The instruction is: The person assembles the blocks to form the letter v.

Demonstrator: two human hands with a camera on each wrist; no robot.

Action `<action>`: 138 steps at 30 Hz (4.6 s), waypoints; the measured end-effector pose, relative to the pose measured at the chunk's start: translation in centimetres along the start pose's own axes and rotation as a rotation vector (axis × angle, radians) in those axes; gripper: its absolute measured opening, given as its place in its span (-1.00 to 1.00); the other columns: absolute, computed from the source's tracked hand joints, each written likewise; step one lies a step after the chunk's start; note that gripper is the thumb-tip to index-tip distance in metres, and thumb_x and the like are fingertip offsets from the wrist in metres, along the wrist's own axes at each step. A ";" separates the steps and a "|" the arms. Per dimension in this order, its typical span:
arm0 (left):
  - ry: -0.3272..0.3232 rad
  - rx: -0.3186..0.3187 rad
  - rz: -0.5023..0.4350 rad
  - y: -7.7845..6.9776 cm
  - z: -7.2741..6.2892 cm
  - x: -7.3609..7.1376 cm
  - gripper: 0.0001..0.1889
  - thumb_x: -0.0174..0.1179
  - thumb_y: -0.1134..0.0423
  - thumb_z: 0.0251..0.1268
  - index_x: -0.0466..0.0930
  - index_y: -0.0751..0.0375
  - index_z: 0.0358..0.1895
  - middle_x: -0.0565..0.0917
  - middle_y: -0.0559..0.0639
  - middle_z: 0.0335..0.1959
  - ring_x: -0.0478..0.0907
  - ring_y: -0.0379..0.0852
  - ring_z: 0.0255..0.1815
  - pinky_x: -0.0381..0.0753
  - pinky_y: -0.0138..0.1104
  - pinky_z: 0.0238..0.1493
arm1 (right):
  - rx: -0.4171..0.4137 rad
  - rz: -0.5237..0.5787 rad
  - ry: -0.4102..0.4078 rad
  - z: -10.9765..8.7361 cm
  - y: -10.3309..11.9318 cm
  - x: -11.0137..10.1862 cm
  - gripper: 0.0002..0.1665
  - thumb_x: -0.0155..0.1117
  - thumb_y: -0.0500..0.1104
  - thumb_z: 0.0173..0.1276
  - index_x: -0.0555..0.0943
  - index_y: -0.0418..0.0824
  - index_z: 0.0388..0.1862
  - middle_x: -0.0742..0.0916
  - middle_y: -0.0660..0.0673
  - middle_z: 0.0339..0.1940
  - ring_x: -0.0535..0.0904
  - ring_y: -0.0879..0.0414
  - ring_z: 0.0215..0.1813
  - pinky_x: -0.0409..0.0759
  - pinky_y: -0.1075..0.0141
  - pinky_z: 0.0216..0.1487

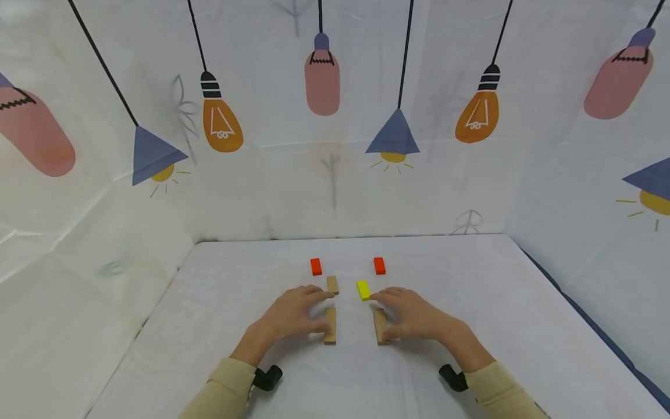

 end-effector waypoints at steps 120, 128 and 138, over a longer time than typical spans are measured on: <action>-0.040 0.071 0.065 -5.3 1.7 2.5 -0.58 0.38 -0.27 0.07 0.57 -0.13 -0.16 0.57 -0.20 -0.18 0.42 -0.30 -0.29 0.51 -0.42 -0.18 | -0.046 -0.143 -0.059 -1.0 1.5 0.4 -0.49 0.47 0.13 0.13 0.60 0.02 0.04 0.67 0.15 -0.01 0.54 0.11 0.19 0.36 -0.01 0.39; -0.052 0.081 0.095 -5.5 1.7 2.5 -0.59 0.39 -0.27 0.05 0.56 -0.13 -0.20 0.58 -0.20 -0.21 0.40 -0.30 -0.34 0.47 -0.46 -0.26 | -0.051 -0.203 -0.130 -0.8 1.6 0.5 -0.53 0.43 0.20 0.14 0.59 0.07 -0.02 0.67 0.17 -0.03 0.56 0.14 0.16 0.42 0.03 0.33; -0.057 0.082 0.102 -5.5 1.8 2.4 -0.57 0.38 -0.29 0.05 0.57 -0.13 -0.17 0.57 -0.20 -0.22 0.39 -0.31 -0.35 0.45 -0.47 -0.29 | -0.005 -0.265 -0.236 -0.5 1.8 0.4 -0.54 0.44 0.22 0.11 0.61 0.04 -0.10 0.71 0.12 -0.05 0.60 0.11 0.09 0.44 0.01 0.32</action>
Point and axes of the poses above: each hand's wrist, its own z-axis towards the middle knuckle, its own x-axis out of the palm, y = z × x, the point moved 2 cm from there along z, towards the middle knuckle
